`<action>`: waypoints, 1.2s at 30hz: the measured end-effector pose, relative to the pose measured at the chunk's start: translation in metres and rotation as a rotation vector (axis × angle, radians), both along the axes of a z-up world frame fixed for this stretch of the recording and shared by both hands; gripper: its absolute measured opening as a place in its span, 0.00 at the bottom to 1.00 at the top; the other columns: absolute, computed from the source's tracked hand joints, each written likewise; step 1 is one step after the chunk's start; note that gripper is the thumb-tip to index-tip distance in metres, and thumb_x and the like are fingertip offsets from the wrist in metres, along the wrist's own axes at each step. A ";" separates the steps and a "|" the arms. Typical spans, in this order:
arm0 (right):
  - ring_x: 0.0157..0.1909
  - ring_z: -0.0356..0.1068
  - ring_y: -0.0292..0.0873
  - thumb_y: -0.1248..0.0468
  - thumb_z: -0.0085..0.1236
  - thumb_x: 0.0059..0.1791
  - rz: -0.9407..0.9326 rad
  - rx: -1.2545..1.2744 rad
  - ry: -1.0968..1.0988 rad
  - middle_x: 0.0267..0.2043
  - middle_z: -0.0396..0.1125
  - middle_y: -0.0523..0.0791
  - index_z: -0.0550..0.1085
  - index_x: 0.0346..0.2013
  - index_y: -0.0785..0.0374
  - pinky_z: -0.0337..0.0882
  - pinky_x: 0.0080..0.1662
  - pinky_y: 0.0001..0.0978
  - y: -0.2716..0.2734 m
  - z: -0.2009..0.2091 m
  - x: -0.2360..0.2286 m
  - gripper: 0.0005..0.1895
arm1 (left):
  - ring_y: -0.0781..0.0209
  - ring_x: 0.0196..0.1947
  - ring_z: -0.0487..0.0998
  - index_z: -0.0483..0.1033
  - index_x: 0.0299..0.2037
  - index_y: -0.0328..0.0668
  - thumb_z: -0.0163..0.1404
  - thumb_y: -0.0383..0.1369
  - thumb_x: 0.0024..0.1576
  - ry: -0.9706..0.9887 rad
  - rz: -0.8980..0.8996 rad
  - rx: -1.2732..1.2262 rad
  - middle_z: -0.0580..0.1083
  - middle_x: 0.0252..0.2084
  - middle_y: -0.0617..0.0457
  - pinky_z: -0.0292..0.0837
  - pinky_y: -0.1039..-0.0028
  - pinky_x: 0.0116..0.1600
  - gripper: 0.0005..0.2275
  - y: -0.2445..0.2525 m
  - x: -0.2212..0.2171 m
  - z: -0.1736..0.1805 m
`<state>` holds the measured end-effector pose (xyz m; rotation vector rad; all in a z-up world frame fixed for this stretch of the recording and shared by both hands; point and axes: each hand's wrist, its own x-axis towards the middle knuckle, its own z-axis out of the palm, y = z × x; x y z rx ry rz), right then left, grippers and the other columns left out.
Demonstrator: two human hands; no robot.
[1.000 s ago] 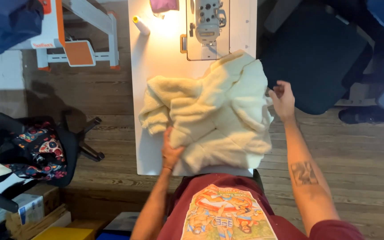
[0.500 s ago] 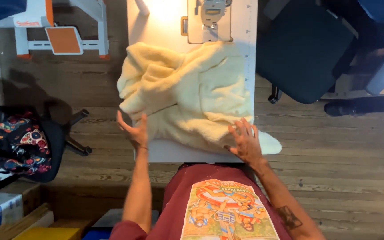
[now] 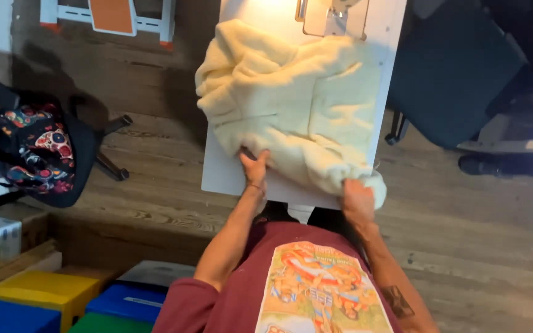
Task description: Inspecting and smoothing a cream-colored fleece garment on a workbench at a sewing station.
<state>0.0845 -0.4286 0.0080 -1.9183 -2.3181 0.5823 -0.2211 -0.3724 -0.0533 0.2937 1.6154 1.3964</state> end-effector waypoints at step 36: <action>0.40 0.69 0.49 0.56 0.77 0.43 0.260 0.041 0.196 0.49 0.66 0.57 0.68 0.59 0.71 0.73 0.40 0.41 0.261 -0.003 0.050 0.38 | 0.40 0.65 0.68 0.68 0.62 0.38 0.57 0.29 0.57 1.147 0.073 -0.171 0.69 0.62 0.39 0.66 0.55 0.67 0.23 -0.127 -0.055 0.054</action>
